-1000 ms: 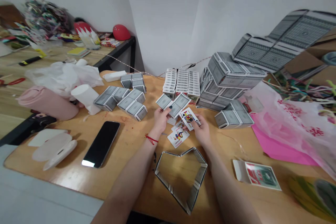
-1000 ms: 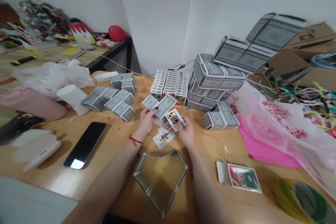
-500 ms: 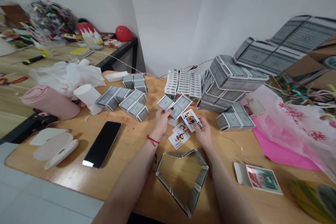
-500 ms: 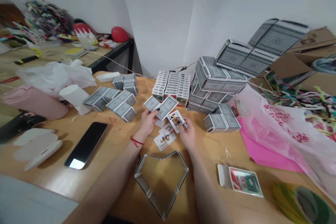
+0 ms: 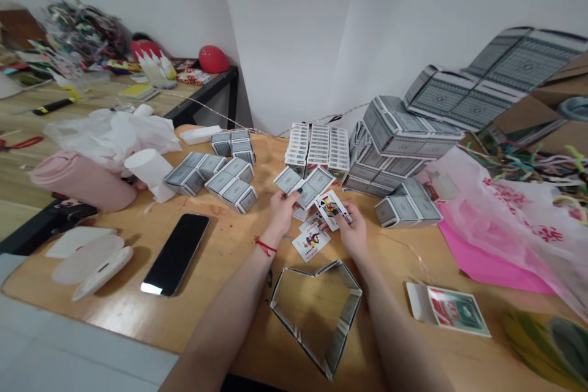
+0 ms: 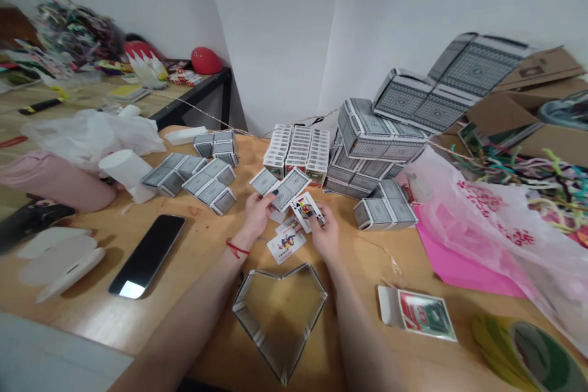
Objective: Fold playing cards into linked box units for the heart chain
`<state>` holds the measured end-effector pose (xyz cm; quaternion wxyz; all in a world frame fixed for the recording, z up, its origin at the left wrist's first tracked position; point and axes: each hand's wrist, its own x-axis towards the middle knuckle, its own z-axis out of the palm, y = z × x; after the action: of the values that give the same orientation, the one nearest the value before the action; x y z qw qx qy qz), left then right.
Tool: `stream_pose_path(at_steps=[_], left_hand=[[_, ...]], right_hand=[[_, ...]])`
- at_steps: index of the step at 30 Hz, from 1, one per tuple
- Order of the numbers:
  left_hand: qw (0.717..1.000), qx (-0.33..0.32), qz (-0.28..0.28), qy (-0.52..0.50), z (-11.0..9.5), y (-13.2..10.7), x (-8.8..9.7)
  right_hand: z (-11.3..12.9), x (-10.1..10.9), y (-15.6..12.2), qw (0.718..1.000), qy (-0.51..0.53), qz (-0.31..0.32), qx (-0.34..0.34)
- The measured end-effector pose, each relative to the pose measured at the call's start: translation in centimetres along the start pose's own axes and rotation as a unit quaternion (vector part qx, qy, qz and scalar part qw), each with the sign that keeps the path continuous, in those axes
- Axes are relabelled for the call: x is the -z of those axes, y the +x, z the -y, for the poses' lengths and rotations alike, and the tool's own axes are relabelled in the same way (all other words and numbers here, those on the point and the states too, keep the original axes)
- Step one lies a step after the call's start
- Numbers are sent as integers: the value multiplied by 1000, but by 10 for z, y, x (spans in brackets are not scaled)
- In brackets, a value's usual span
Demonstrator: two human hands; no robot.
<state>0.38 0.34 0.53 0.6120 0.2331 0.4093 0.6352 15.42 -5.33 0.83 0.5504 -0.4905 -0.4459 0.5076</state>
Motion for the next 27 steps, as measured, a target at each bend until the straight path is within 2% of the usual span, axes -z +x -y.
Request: stream_pose_path(at_steps=[19,27], left_hand=[[1000,-5,6,-20,2,1,0],[997,-10,56,-58,0,-3,-2]], right_hand=[[-3,-1,1,1000,-8,-9,-8],[-16,-5,0,996,-89,0,3]])
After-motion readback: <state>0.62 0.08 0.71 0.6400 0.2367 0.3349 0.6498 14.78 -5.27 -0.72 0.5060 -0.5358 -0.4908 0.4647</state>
